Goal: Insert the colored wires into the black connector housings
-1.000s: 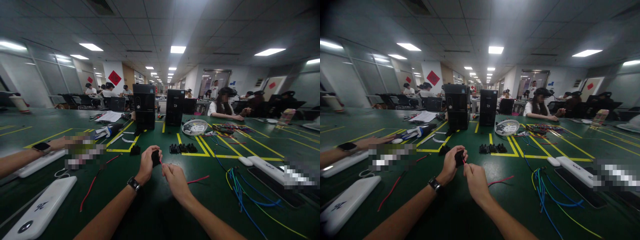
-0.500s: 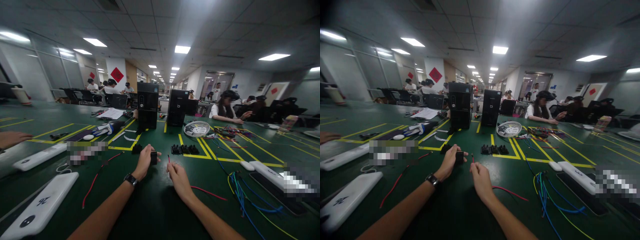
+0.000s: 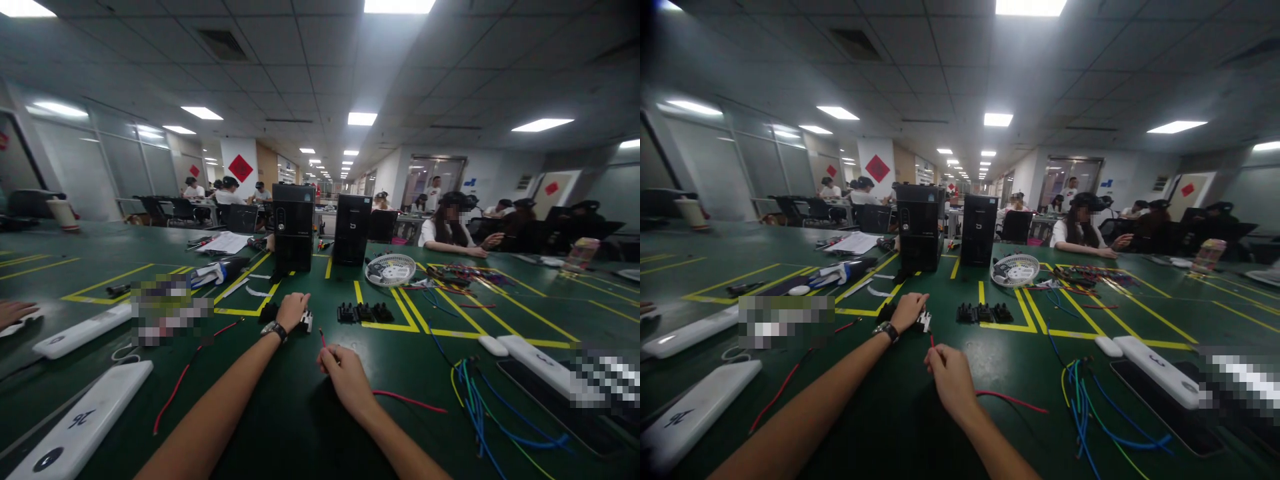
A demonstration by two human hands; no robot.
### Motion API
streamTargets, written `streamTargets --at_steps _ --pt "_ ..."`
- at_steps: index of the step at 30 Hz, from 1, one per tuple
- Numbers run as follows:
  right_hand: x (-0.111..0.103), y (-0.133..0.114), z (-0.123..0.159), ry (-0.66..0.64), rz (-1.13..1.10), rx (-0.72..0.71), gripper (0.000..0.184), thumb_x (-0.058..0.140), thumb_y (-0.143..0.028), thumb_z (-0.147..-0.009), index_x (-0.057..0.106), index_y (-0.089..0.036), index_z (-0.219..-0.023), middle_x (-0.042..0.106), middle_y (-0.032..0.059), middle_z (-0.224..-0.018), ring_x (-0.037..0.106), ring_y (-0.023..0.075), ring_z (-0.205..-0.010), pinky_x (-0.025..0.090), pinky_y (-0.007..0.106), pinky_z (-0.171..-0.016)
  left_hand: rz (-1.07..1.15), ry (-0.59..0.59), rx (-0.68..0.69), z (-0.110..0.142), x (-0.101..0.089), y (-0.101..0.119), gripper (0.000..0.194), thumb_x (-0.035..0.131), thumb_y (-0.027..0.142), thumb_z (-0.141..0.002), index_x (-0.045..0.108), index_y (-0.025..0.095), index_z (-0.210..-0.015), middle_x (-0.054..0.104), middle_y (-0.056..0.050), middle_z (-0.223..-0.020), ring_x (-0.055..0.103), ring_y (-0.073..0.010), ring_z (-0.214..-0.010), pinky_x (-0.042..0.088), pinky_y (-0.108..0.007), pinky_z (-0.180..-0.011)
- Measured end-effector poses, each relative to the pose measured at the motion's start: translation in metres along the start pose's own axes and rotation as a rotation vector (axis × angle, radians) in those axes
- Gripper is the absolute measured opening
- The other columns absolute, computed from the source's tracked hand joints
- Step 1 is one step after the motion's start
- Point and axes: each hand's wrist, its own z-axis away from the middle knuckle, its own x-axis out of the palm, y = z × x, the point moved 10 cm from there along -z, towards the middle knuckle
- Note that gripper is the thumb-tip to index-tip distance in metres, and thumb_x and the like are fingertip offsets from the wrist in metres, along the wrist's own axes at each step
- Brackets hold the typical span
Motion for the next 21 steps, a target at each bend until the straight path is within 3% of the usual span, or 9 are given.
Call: streamTargets --at_steps 3,7,12,14,18,21 --pt "0.0 0.0 0.0 -0.009 0.024 0.003 0.033 0.042 -0.032 -0.089 0.064 -0.015 -0.071 0.059 -0.0002 -0.062 0.054 0.0124 -0.061 0.035 0.021 -0.058 -0.149 -0.009 0.048 -0.01 -0.006 0.002 0.043 0.042 0.045 -0.086 0.056 0.018 -0.055 0.058 -0.008 -0.059 0.054 -0.0216 -0.066 0.032 -0.032 -0.067" --pt "-0.001 -0.002 0.001 -0.009 0.044 -0.013 0.033 0.04 -0.03 -0.09 0.064 -0.015 -0.072 0.06 -0.0004 -0.063 0.055 0.012 -0.061 0.035 0.021 -0.059 -0.287 -0.072 0.15 -0.006 -0.008 0.012 0.037 0.04 0.045 -0.087 0.062 0.017 -0.08 0.062 -0.011 -0.079 0.053 -0.024 -0.081 0.031 -0.032 -0.072" --pt "-0.001 -0.009 0.004 -0.01 0.1 -0.078 0.033 0.041 -0.029 -0.091 0.064 -0.016 -0.072 0.061 0.0 -0.065 0.055 0.0121 -0.062 0.033 0.021 -0.058 -0.403 -0.413 0.368 0.022 0.014 0.024 0.031 0.065 0.047 -0.072 0.064 0.024 -0.094 0.064 -0.006 -0.092 0.052 -0.0243 -0.094 0.029 -0.033 -0.083" --pt "0.002 -0.011 0.005 -0.022 0.12 -0.096 0.032 0.04 -0.028 -0.091 0.064 -0.017 -0.073 0.061 0.0002 -0.065 0.056 0.0125 -0.063 0.033 0.021 -0.059 -0.432 -0.479 0.403 0.025 0.013 0.02 0.031 0.068 0.039 -0.071 0.064 0.025 -0.098 0.063 -0.006 -0.099 0.05 -0.0248 -0.099 0.029 -0.035 -0.085" --pt "0.0 -0.014 0.005 -0.004 0.157 -0.114 0.032 0.042 -0.027 -0.091 0.066 -0.017 -0.073 0.061 0.0011 -0.068 0.057 0.0137 -0.068 0.035 0.022 -0.064 -0.458 -0.518 0.418 0.016 0.007 0.012 0.038 0.067 0.022 -0.072 0.06 0.026 -0.109 0.063 -0.006 -0.105 0.05 -0.0251 -0.103 0.028 -0.038 -0.088" --pt "-0.013 -0.021 0.003 0.072 0.148 -0.12 0.031 0.045 -0.029 -0.089 0.069 -0.018 -0.073 0.061 0.0029 -0.075 0.057 0.0152 -0.076 0.037 0.024 -0.072 -0.422 -0.463 0.433 0.018 0.0 0.021 0.041 0.064 0.013 -0.072 0.059 0.025 -0.111 0.058 -0.008 -0.119 0.042 -0.0282 -0.117 0.024 -0.043 -0.095"
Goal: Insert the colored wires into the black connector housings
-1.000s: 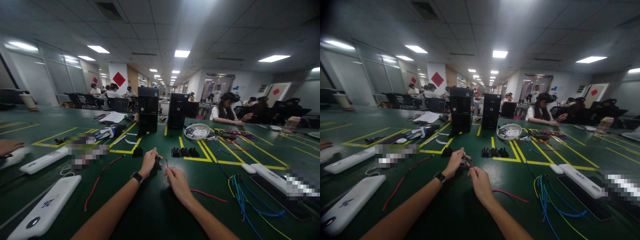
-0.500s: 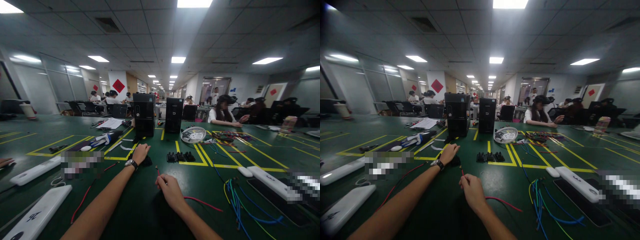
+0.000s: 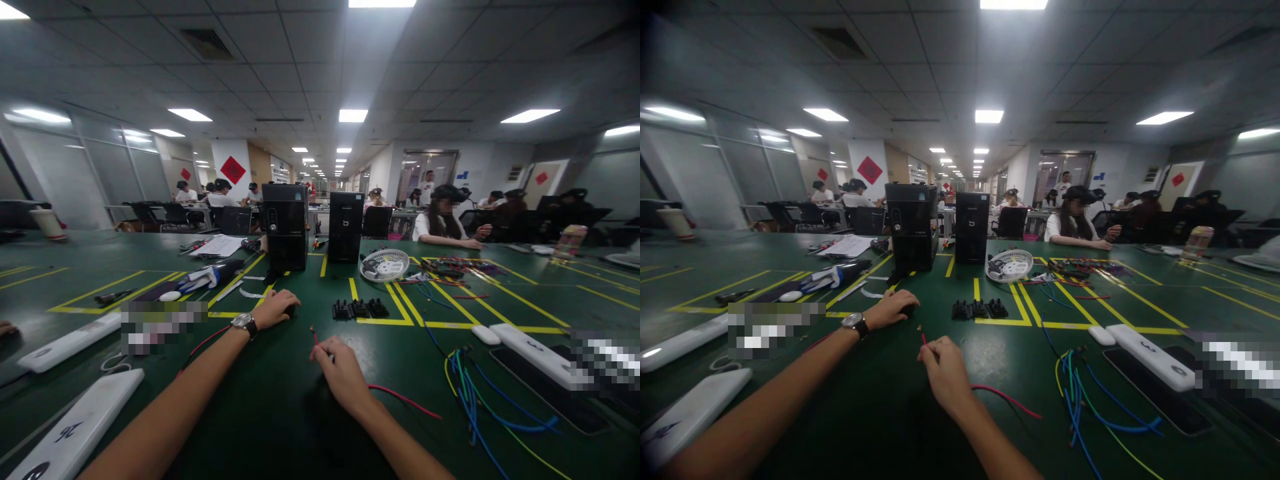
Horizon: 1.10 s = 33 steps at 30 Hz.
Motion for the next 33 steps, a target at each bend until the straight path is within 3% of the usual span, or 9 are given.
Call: streamTargets --at_steps 3,5,9,13,19,23,25,30,33 --pt "-0.015 -0.008 -0.003 0.034 -0.093 0.026 0.032 0.046 -0.033 -0.088 0.069 -0.017 -0.074 0.059 0.0025 -0.074 0.055 0.0159 -0.074 0.037 0.025 -0.069 0.241 0.154 0.021 0.016 -0.014 0.036 0.038 0.063 0.021 -0.075 0.06 0.024 -0.113 0.051 -0.01 -0.129 0.036 -0.029 -0.124 0.023 -0.045 -0.1" --pt "-0.021 -0.018 -0.005 0.019 -0.223 0.036 0.033 0.045 -0.037 -0.088 0.067 -0.016 -0.073 0.056 0.0007 -0.067 0.051 0.0148 -0.066 0.036 0.025 -0.063 0.579 0.143 0.037 0.033 -0.011 0.072 0.035 0.058 0.034 -0.081 0.06 0.023 -0.114 0.058 -0.011 -0.12 0.048 -0.0259 -0.114 0.03 -0.04 -0.098" --pt "-0.028 -0.044 -0.015 -0.049 -0.483 0.058 0.036 0.047 -0.046 -0.086 0.059 -0.016 -0.071 0.04 -0.0044 -0.053 0.035 0.0097 -0.048 0.027 0.023 -0.048 1.277 -0.031 -0.016 0.072 0.01 0.145 0.051 0.034 0.054 -0.089 0.059 0.017 -0.113 0.065 -0.013 -0.096 0.062 -0.0226 -0.088 0.042 -0.036 -0.085" --pt "-0.029 -0.065 -0.032 -0.12 -0.564 0.029 0.035 0.049 -0.048 -0.084 0.054 -0.016 -0.071 0.034 -0.006 -0.054 0.031 0.0079 -0.047 0.022 0.022 -0.045 1.39 -0.193 -0.112 0.115 0.025 0.175 0.054 0.033 0.054 -0.089 0.064 0.01 -0.095 0.06 -0.007 -0.065 0.055 -0.0142 -0.057 0.043 -0.027 -0.062" --pt "-0.026 -0.079 -0.044 -0.095 -0.45 -0.036 0.036 0.047 -0.047 -0.085 0.053 -0.017 -0.068 0.036 -0.0057 -0.051 0.034 0.0086 -0.046 0.024 0.022 -0.045 1.22 -0.16 -0.471 0.168 0.028 0.125 0.049 0.034 0.061 -0.085 0.057 0.018 -0.08 0.037 0.006 -0.048 0.028 -0.0077 -0.038 0.026 -0.019 -0.037" --pt "-0.007 -0.101 -0.054 -0.008 -0.239 -0.105 0.039 0.045 -0.045 -0.087 0.061 -0.016 -0.066 0.041 -0.0046 -0.046 0.039 0.0089 -0.043 0.027 0.022 -0.044 0.885 -0.05 -0.436 0.179 -0.002 0.099 0.046 0.037 0.057 -0.085 0.06 0.017 -0.079 0.044 0.002 -0.051 0.039 -0.0091 -0.046 0.03 -0.018 -0.042" --pt "0.012 -0.108 -0.069 0.004 -0.242 -0.091 0.039 0.045 -0.044 -0.088 0.063 -0.015 -0.07 0.047 -0.0037 -0.047 0.044 0.009 -0.043 0.03 0.021 -0.045 0.886 0.021 -0.463 0.184 -0.016 0.087 0.043 0.038 0.056 -0.085 0.059 0.019 -0.088 0.043 0.003 -0.053 0.036 -0.0087 -0.044 0.027 -0.017 -0.039" --pt "0.075 -0.104 -0.109 -0.22 -0.321 -0.021 0.031 0.04 -0.03 -0.091 0.064 -0.011 -0.088 0.066 0.0045 -0.069 0.058 0.0088 -0.048 0.04 0.019 -0.047 1.073 0.224 -0.713 0.215 -0.033 0.032 0.043 0.047 0.054 -0.081 0.041 0.029 -0.116 0.045 0.006 -0.066 0.026 -0.0055 -0.038 0.017 -0.014 -0.032" --pt "0.081 -0.091 -0.102 -0.305 -0.251 -0.037 0.024 0.046 -0.022 -0.087 0.067 -0.011 -0.083 0.068 0.0051 -0.069 0.062 0.0114 -0.054 0.043 0.02 -0.053 1.05 0.31 -0.807 0.235 -0.036 -0.008 0.045 0.048 0.053 -0.08 0.042 0.027 -0.116 0.044 0.006 -0.064 0.028 -0.0056 -0.039 0.019 -0.014 -0.035"
